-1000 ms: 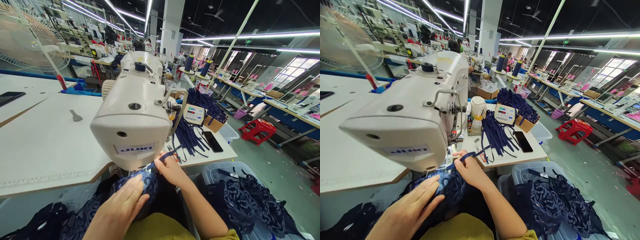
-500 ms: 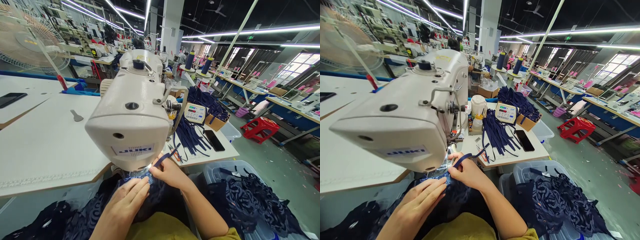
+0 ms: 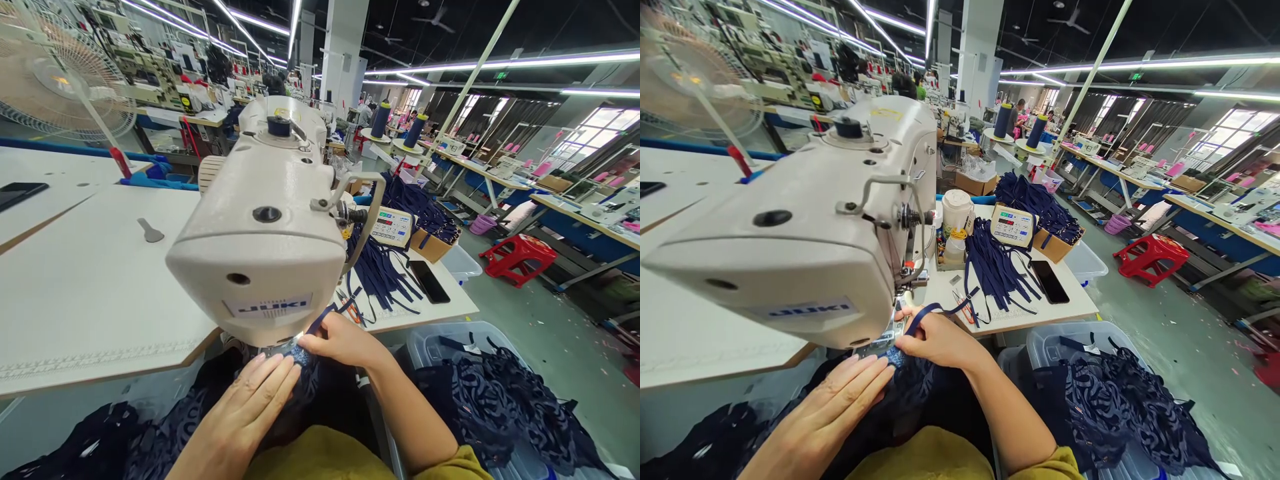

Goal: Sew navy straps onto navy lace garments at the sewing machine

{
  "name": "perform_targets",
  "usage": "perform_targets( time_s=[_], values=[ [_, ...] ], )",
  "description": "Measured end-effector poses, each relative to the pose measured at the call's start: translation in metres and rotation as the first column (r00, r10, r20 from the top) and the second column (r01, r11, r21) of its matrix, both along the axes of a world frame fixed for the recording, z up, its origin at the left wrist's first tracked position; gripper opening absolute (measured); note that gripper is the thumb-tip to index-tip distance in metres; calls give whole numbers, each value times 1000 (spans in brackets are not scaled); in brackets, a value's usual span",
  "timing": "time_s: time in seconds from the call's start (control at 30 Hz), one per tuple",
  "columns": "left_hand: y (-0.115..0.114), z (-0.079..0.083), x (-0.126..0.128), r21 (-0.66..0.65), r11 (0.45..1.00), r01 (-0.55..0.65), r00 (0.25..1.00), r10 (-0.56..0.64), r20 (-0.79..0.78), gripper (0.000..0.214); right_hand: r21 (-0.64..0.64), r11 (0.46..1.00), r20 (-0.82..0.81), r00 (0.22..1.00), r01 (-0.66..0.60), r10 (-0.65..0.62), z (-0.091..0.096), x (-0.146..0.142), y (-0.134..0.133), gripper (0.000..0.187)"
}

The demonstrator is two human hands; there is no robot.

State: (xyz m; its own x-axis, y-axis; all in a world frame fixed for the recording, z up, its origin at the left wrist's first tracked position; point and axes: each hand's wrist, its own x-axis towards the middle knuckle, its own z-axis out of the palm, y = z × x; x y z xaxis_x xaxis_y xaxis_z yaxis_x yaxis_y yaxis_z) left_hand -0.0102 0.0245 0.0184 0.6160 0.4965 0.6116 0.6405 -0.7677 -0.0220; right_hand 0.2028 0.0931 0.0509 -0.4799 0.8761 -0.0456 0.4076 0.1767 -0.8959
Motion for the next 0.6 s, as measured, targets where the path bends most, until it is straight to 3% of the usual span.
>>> perform_targets(
  time_s=[0.2, 0.37, 0.47, 0.6],
  values=[
    [2, -6, -3, -29, 999, 22, 1000, -22, -5, 49, 11, 1000, 6, 1000, -15, 15, -1, 0, 0, 23],
    [2, 0, -5, -58, 998, 11, 999, -14, -38, 45, -80, 982, -217, 958, 173, -187, -19, -11, -4, 23],
    [0, 4, 1, 7, 999, -39, 996, 40, -83, 38, -57, 962, -246, 930, 268, -273, -23, -19, -2, 17],
    [-4, 0, 13, 109, 984, -143, 985, 152, -81, 35, 51, 962, -183, 949, 269, -256, -18, -25, 8, 12]
  ],
)
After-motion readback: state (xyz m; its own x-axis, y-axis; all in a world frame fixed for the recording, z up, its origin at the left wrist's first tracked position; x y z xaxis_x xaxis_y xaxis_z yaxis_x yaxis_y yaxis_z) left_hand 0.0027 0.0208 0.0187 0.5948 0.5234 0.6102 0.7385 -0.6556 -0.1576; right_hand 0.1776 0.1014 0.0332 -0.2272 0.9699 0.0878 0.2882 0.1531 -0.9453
